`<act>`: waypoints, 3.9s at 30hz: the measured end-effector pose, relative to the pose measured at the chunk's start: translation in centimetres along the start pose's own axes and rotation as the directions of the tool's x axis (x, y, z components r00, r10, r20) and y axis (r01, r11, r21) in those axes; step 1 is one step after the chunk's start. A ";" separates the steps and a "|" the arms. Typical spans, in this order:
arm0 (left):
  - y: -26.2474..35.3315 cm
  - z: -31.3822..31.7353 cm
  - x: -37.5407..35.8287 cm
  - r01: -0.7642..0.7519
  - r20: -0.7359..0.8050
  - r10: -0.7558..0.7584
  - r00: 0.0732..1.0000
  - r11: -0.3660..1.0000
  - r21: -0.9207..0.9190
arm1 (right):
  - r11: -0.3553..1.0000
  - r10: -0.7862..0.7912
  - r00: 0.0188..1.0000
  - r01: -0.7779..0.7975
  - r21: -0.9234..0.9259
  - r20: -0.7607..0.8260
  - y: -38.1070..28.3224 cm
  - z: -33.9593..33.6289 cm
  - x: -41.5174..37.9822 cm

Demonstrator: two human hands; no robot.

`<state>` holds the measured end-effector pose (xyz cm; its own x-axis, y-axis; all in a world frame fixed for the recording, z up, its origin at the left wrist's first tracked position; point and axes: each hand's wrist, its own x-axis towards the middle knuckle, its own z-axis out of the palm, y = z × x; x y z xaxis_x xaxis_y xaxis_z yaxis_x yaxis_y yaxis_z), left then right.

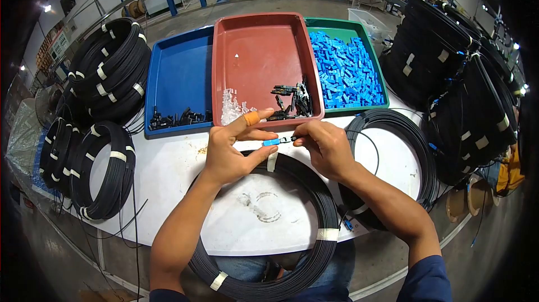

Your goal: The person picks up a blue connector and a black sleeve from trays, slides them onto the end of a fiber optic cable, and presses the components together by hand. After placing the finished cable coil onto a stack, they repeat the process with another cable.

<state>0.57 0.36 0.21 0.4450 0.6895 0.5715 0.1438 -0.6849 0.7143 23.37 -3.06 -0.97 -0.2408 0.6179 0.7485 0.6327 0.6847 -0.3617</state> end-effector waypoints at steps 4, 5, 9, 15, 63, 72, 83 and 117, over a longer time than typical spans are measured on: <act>0.2 0.9 -0.4 0.217 0.037 -0.220 0.975 0.901 -0.374 | 1.000 -0.030 1.000 0.030 0.009 -0.007 -0.4 -0.6 -0.1; 0.2 0.9 -0.3 0.216 0.036 -0.218 0.975 0.902 -0.375 | 0.999 -0.031 0.999 0.031 0.032 -0.008 -0.5 -0.8 -0.1; 0.3 0.1 -0.1 0.161 0.119 -0.136 0.984 0.959 -0.232 | 0.998 -0.050 0.998 0.049 0.025 0.023 -1.1 -1.6 -0.3; 0.7 -0.3 0.1 0.201 0.183 -0.149 0.972 0.929 -0.312 | 0.996 -0.009 0.999 0.005 0.088 0.047 -2.2 -1.7 -0.5; 1.6 1.3 -0.4 -0.198 0.154 0.205 0.966 0.978 -0.061 | 0.832 0.325 0.830 -0.479 0.280 0.453 -2.6 -3.4 0.7; 1.2 1.0 -0.1 0.053 0.042 -0.046 0.998 0.981 -0.185 | 0.991 -0.060 0.998 0.060 0.121 -0.005 -2.0 -1.7 -0.3; 2.3 1.2 -0.3 -0.157 0.068 0.162 0.984 0.984 -0.080 | 0.940 0.174 0.964 -0.223 0.257 0.201 -3.2 -3.8 0.5; 2.1 1.2 -0.4 -0.110 0.016 0.111 0.994 0.991 -0.073 | 0.989 -0.123 0.992 0.125 0.080 -0.028 -2.8 -2.7 0.3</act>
<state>1.79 -1.64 0.96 0.4721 0.6054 0.6409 0.0291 -0.7373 0.6750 23.54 -5.80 1.79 -0.2960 0.5179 0.8026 0.5371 0.7851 -0.3085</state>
